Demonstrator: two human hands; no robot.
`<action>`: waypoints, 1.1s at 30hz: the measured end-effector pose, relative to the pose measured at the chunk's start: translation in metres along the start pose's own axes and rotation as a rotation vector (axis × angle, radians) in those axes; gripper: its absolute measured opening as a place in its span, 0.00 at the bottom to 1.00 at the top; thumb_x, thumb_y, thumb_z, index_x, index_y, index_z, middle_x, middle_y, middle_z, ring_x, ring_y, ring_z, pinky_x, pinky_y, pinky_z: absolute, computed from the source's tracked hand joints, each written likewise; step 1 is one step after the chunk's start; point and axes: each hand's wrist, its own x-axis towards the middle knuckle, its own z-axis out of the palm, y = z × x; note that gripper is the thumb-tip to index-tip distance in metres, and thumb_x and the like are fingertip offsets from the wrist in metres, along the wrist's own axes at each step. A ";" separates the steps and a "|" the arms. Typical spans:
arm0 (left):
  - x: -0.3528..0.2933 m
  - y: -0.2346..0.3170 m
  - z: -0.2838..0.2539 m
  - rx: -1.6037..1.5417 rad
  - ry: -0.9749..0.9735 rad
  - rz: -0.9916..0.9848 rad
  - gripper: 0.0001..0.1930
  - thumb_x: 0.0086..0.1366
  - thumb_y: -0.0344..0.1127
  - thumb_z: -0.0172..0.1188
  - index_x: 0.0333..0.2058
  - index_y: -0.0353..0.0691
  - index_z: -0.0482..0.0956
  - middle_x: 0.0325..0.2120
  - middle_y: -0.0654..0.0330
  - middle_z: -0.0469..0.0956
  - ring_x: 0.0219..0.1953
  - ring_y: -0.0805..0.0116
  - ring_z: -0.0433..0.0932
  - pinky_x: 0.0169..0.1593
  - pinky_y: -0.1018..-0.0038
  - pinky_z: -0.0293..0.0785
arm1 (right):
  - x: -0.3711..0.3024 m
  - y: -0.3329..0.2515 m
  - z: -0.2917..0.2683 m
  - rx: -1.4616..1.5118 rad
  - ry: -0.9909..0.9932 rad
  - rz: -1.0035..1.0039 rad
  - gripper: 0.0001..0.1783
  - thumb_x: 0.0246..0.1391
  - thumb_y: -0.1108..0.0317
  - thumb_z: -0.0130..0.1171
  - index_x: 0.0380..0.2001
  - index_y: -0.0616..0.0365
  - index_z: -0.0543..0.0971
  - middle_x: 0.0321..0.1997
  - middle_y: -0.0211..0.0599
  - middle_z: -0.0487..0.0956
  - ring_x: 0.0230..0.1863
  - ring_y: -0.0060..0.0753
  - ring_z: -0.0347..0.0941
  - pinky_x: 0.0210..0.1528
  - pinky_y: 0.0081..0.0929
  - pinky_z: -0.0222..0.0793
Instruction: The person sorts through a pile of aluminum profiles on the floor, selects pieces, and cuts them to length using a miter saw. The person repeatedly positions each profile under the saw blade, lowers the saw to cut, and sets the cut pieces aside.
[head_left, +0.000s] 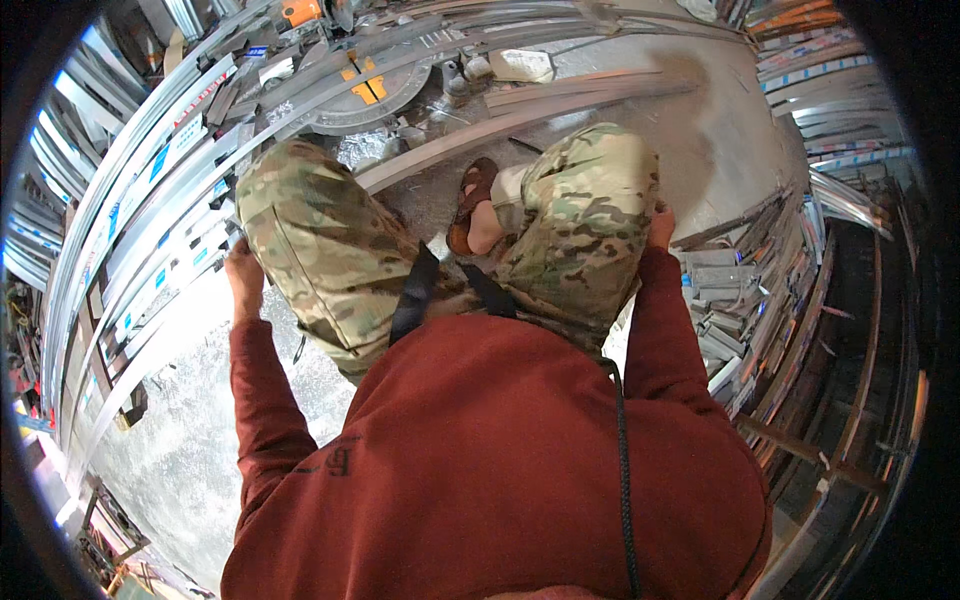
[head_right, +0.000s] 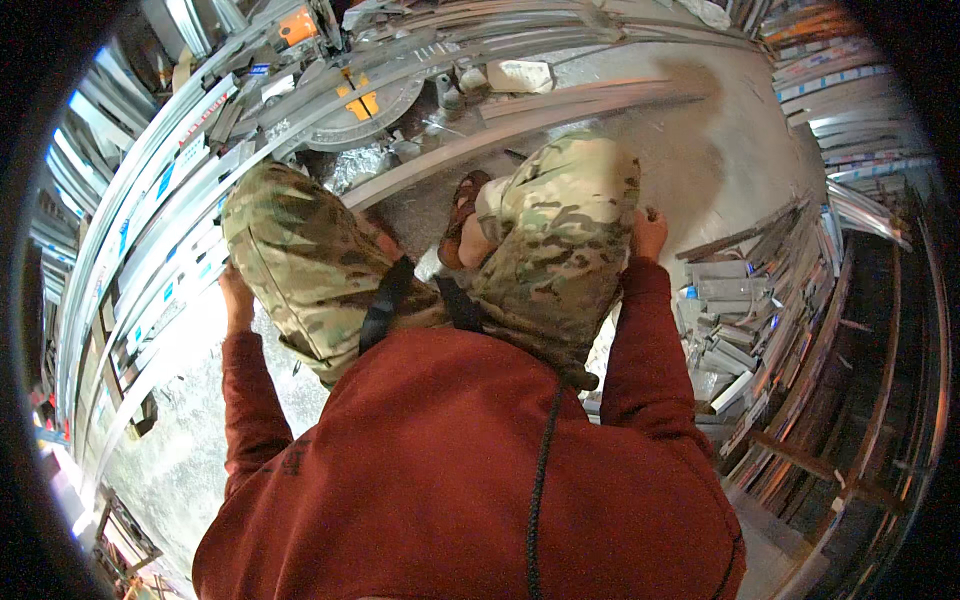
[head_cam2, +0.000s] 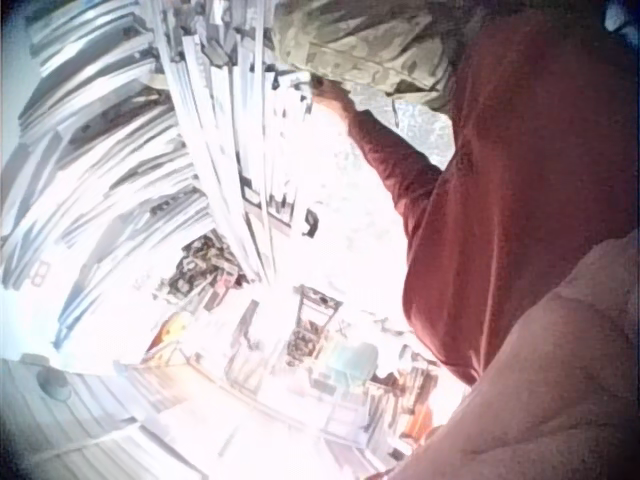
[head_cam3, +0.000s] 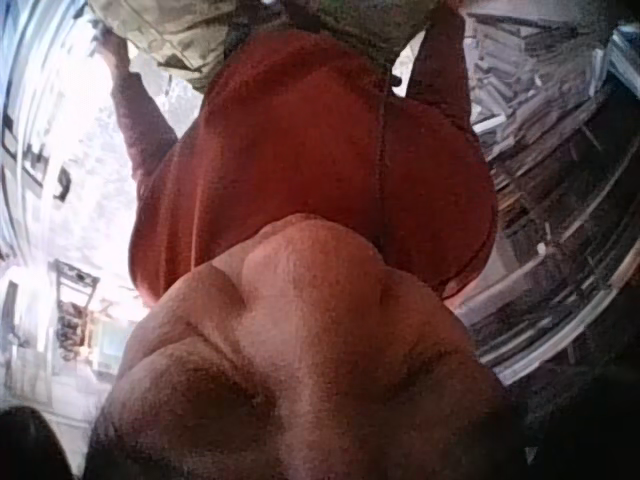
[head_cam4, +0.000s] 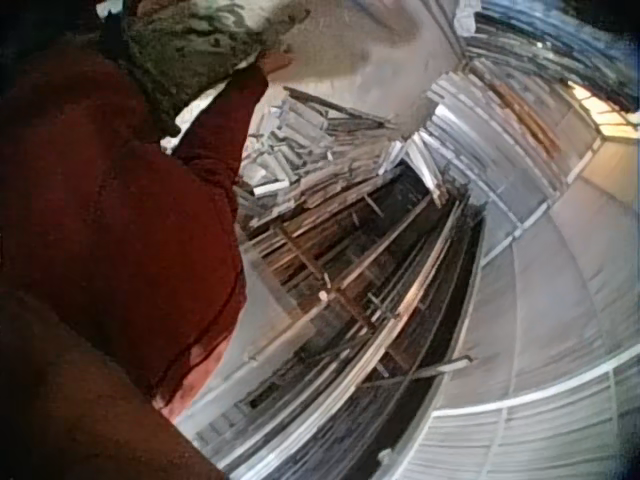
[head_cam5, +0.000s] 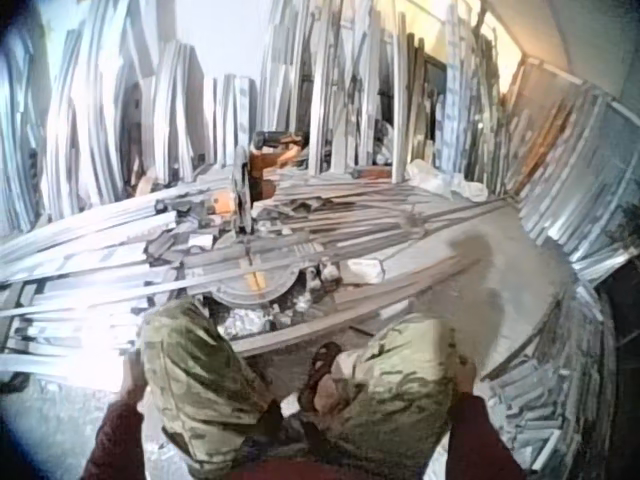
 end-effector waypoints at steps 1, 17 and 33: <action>0.022 0.004 -0.007 -0.016 -0.014 0.078 0.12 0.66 0.32 0.61 0.45 0.31 0.81 0.33 0.61 0.83 0.32 0.76 0.77 0.35 0.76 0.75 | -0.008 -0.006 0.011 0.065 -0.093 0.023 0.24 0.59 0.57 0.60 0.48 0.69 0.79 0.50 0.55 0.81 0.50 0.54 0.77 0.53 0.43 0.71; 0.268 0.010 0.051 1.023 -0.207 0.169 0.25 0.64 0.53 0.63 0.49 0.38 0.81 0.49 0.46 0.80 0.53 0.46 0.77 0.56 0.59 0.72 | 0.091 -0.338 0.174 0.034 -0.718 -0.517 0.26 0.61 0.58 0.60 0.57 0.64 0.76 0.64 0.56 0.72 0.64 0.55 0.67 0.66 0.43 0.62; 0.354 -0.042 0.035 0.997 -0.228 0.144 0.31 0.65 0.61 0.60 0.38 0.31 0.83 0.35 0.38 0.81 0.42 0.36 0.80 0.45 0.51 0.74 | 0.167 -0.487 0.333 -0.105 -0.449 -0.820 0.30 0.54 0.53 0.61 0.55 0.62 0.75 0.56 0.54 0.76 0.67 0.59 0.64 0.67 0.50 0.60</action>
